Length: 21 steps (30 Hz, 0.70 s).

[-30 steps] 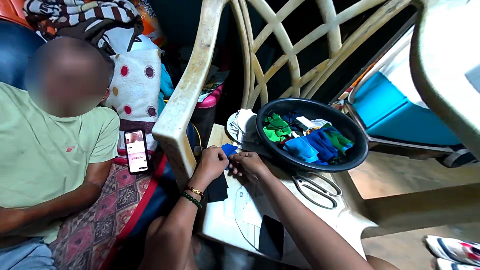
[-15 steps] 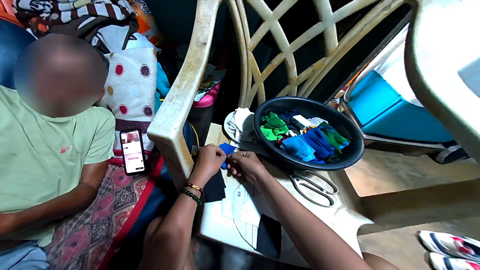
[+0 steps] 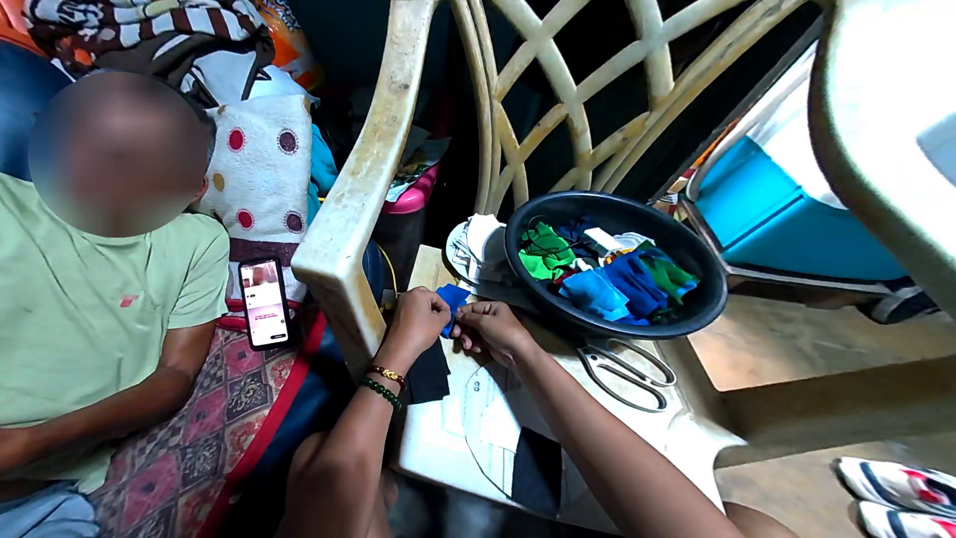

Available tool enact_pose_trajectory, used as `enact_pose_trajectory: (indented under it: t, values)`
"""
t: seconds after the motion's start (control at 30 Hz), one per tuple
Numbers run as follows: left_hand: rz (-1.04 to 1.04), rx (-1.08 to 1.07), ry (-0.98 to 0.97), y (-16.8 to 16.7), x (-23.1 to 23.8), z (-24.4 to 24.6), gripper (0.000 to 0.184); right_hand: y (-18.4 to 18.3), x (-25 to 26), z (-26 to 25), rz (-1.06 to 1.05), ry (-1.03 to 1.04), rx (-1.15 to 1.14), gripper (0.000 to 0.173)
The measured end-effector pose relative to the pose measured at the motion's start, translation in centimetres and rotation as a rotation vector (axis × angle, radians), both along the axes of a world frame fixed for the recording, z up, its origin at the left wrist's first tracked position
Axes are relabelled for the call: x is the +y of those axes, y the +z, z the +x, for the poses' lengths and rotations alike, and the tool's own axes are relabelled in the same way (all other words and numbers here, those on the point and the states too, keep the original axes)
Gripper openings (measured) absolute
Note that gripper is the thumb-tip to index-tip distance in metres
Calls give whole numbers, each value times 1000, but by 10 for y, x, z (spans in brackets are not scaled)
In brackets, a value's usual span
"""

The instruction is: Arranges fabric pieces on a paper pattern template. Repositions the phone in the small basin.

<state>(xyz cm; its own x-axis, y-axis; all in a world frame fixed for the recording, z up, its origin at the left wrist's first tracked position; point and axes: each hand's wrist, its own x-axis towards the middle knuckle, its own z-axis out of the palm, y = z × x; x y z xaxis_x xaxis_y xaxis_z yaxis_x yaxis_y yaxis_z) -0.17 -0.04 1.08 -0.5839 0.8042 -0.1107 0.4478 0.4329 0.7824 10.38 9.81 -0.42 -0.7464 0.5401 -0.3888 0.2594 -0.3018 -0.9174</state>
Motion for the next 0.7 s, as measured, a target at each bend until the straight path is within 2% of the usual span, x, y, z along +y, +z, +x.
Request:
enact_pose_trajectory:
  t: [0.7]
  values:
    - [-18,30,13,-2,4,-2,13,-1,-2,-2,17,-28,-7,22]
